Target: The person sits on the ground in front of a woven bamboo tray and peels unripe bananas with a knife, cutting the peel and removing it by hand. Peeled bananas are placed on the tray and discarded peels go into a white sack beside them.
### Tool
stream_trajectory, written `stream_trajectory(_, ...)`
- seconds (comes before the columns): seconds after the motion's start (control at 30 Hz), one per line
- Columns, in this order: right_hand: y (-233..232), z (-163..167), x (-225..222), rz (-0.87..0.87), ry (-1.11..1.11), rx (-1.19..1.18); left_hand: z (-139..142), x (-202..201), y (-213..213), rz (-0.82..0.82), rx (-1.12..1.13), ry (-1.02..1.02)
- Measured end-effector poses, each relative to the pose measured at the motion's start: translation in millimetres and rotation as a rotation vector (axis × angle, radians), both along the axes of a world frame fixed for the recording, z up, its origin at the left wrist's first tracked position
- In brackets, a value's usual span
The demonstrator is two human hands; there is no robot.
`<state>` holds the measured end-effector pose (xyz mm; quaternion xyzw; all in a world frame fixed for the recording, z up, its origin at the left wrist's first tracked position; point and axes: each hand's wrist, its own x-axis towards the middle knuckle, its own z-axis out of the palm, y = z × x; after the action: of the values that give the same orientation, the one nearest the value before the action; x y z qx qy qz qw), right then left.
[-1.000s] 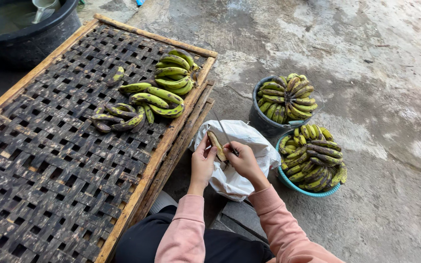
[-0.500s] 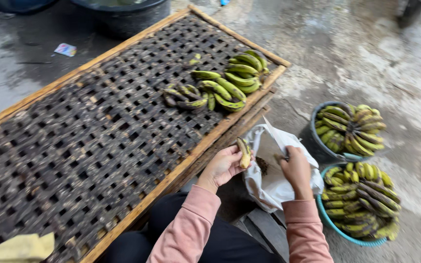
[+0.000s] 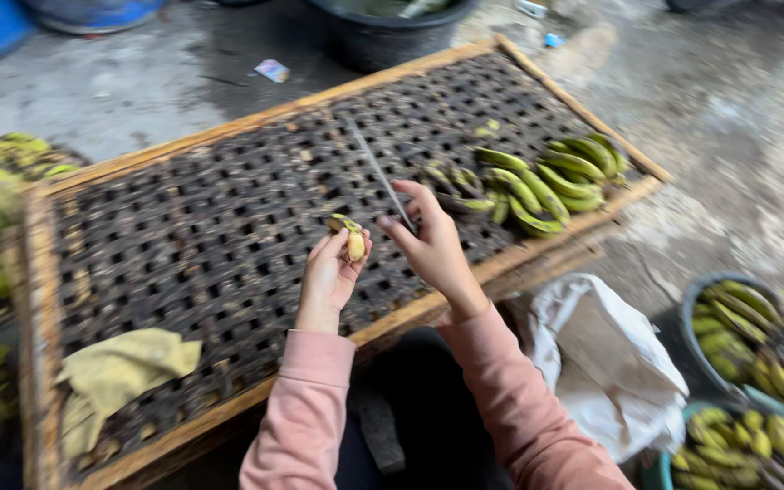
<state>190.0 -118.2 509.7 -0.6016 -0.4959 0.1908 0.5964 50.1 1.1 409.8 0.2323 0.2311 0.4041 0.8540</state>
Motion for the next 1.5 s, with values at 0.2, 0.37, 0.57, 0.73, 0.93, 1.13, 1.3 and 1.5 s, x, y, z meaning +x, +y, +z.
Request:
stream_trajectory(0.2,80.8,13.6,-72.0,-0.090,-0.607,-0.008,-23.8,-72.0,52.1,0.234,-0.005,-0.056)
stream_trajectory(0.37,99.4,-33.3,-65.2,-0.027,-0.592,-0.148,-43.0,-89.3,73.3,0.183,-0.058,0.111)
stream_trajectory(0.57,119.9,-84.4,-49.9,0.072,-0.385,-0.231,-71.1,-76.9,77.7,0.110,-0.070,0.251)
stream_trajectory(0.73,129.3,-100.0,-55.1,0.255,0.003,-0.299,-91.3,-60.0,77.2,0.033,0.030,0.197)
stream_trajectory(0.93,122.0,-103.3,-31.5,0.257,-0.052,-0.305,-100.2,-34.5,74.7,0.011,-0.002,0.229)
stream_trajectory(1.13,91.1,-73.0,-13.0,0.047,-0.458,-0.348,-57.2,-43.4,61.1,-0.261,0.069,0.310)
stream_trajectory(1.3,45.7,-47.9,19.9,-0.257,-0.420,-0.293,-12.5,-51.4,44.7,-0.543,0.163,0.218)
stream_trajectory(1.5,-116.2,-78.4,92.0,-0.603,-0.321,-0.574,-7.0,-37.5,32.7,-0.414,0.190,0.299)
